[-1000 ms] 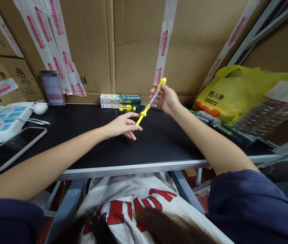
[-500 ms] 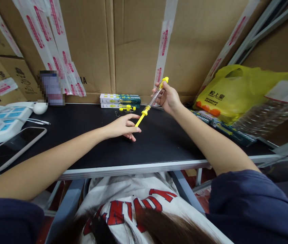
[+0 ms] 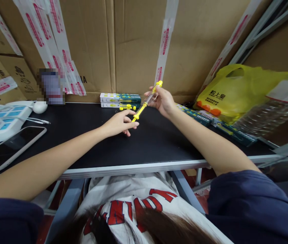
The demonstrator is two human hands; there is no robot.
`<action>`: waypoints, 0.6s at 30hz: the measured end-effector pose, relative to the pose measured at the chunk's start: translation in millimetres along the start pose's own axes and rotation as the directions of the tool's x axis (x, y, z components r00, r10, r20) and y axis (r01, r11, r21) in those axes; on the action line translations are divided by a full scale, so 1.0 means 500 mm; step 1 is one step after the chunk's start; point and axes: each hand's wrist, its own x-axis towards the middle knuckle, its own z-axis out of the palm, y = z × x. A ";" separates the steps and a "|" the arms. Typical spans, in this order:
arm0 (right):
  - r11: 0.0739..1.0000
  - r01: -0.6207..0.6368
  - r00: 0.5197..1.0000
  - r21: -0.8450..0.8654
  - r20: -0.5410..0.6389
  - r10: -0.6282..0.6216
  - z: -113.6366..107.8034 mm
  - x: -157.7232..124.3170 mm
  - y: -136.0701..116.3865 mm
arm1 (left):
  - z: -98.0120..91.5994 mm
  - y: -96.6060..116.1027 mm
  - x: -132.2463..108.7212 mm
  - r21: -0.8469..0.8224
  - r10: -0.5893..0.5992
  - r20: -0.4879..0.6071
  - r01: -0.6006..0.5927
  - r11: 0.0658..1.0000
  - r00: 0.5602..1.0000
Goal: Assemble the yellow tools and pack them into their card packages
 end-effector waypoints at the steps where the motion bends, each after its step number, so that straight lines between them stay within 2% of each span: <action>1: 1.000 -0.004 0.999 0.014 0.034 0.004 0.008 -0.006 0.005 | -0.005 -0.004 0.001 0.044 0.020 -0.023 -0.019 0.999 1.000; 4: 0.999 -0.017 0.994 0.037 0.107 0.013 0.025 -0.019 0.012 | -0.021 -0.017 0.004 0.198 0.078 -0.083 -0.060 0.978 0.993; 7: 0.999 -0.015 0.995 0.033 0.097 0.011 0.020 -0.017 0.015 | -0.035 -0.026 0.007 0.365 0.146 -0.164 -0.077 0.928 0.976; 10: 0.999 -0.047 0.995 0.015 0.088 0.045 0.005 -0.006 0.020 | -0.048 -0.031 0.012 0.554 0.213 -0.222 -0.057 0.831 0.952; 12: 0.995 -0.098 0.983 -0.029 0.152 0.101 -0.007 -0.001 0.026 | -0.057 -0.034 0.016 0.662 0.232 -0.229 -0.023 0.749 0.945; 15: 0.967 -0.121 0.940 -0.224 0.287 0.184 -0.022 0.004 0.040 | -0.072 -0.042 0.022 0.759 0.210 -0.199 0.015 0.651 0.957; 18: 0.874 -0.015 0.894 -0.486 0.384 0.229 -0.030 0.005 0.057 | -0.083 -0.050 0.026 0.819 0.167 -0.127 0.008 0.574 0.978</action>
